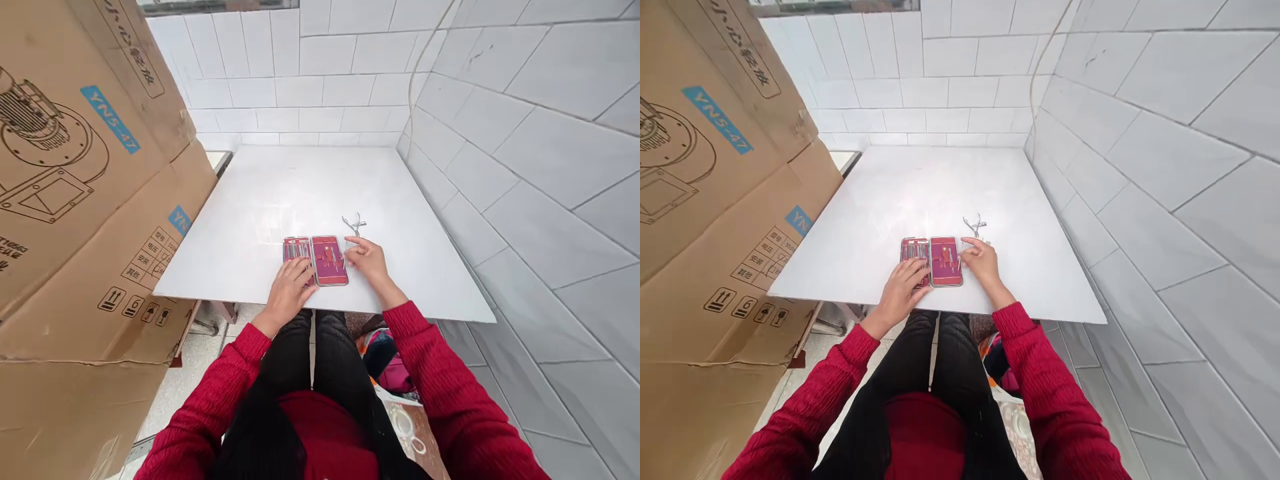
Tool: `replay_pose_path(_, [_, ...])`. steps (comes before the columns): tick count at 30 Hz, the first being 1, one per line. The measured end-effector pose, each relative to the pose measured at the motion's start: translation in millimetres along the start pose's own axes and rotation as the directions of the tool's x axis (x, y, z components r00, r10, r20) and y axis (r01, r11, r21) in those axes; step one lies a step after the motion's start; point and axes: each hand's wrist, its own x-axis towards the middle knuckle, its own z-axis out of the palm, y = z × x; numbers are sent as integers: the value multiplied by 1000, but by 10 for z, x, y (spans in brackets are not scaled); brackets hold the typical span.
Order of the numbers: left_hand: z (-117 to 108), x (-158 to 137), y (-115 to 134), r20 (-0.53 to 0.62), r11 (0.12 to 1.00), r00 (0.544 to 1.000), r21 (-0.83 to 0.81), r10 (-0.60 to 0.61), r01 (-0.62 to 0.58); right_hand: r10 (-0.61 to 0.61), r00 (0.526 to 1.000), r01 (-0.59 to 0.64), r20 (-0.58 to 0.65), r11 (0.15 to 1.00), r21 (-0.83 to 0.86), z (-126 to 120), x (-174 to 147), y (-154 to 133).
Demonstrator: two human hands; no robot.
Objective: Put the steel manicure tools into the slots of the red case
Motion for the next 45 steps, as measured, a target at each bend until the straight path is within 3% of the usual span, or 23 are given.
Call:
replay_pose_path(4, [-12, 37, -94, 4, 997, 997, -2, -71, 71, -10, 1000, 10, 1, 1000, 3, 33, 27, -14])
replay_pose_path(13, [28, 69, -109, 3, 997, 997, 8, -76, 76, -88, 995, 79, -57, 988, -135, 81, 284, -106])
replay_pose_path(19, [26, 79, -90, 10, 997, 997, 28, -76, 75, -74, 997, 70, -8, 970, -231, 127, 387, -78])
replay_pose_path(26, [17, 92, -74, 23, 996, 996, 27, -82, 82, -66, 998, 66, 9, 953, -296, 127, 441, 37])
replay_pose_path(45, [38, 83, -79, 15, 997, 997, 32, -71, 71, -72, 997, 74, 22, 886, -458, 159, 430, -73])
